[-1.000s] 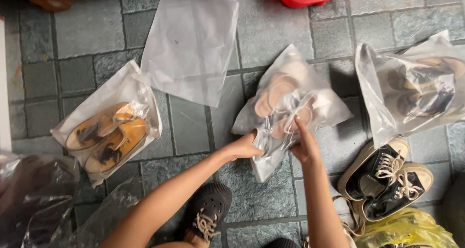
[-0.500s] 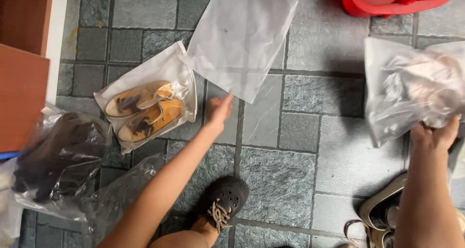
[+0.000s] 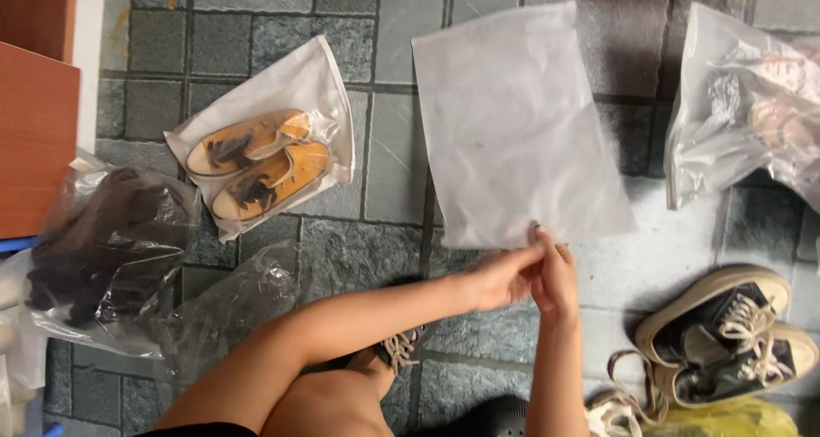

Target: Organizing and packing various pairs of shoes into plastic bags on the floor.

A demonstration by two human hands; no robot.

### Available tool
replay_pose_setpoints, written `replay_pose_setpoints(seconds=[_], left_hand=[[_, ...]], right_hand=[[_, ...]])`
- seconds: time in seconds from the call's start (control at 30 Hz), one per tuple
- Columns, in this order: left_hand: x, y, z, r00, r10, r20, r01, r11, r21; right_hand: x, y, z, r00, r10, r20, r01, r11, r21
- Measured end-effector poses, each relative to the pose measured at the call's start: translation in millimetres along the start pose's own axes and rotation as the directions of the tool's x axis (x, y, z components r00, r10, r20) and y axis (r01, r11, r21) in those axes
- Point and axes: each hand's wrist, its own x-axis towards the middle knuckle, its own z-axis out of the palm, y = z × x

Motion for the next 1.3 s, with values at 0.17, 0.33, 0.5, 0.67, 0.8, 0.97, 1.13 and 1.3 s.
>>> replay_pose_setpoints(seconds=[0.17, 0.33, 0.5, 0.67, 0.8, 0.97, 1.13, 1.3], left_hand=[[-70, 61, -11, 0.893, -0.349, 0.286, -0.1, 0.467, 0.879], [-61, 136, -80, 0.899, 0.423, -0.112, 0.122, 0.003, 0.993], [-30, 124, -128, 0.537, 0.745, 0.396, -0.103, -0.408, 0.907], [19, 105, -161, 0.586, 0.801, -0.125, -0.249, 0.325, 0.912], [52, 124, -215, 0.725, 0.611, -0.316, -0.325, 0.709, 0.625], [38, 127, -183, 0.794, 0.505, -0.338, -0.465, 0.863, 0.198], [46, 97, -182, 0.871, 0.213, -0.442, -0.194, 0.977, 0.089], [3, 40, -137, 0.959, 0.172, -0.227, -0.036, 0.863, 0.503]], right_hand=[[-58, -68, 36, 0.925, 0.191, -0.329, -0.354, 0.749, -0.561], [-91, -191, 111, 0.769, 0.438, -0.465, -0.559, 0.108, -0.822], [-35, -254, 60, 0.823, 0.276, -0.497, -0.363, -0.417, -0.833], [7, -244, 175, 0.757, -0.427, 0.495, 0.065, -0.704, -0.707], [-24, -221, 212, 0.703, -0.5, 0.506, 0.086, -0.646, -0.758], [-160, -171, 176, 0.989, -0.049, 0.138, 0.082, -0.599, -0.797], [-297, -123, 21, 0.818, -0.478, -0.319, -0.398, -0.07, -0.915], [-374, -89, -79, 0.488, -0.782, -0.387, -0.52, 0.095, -0.849]])
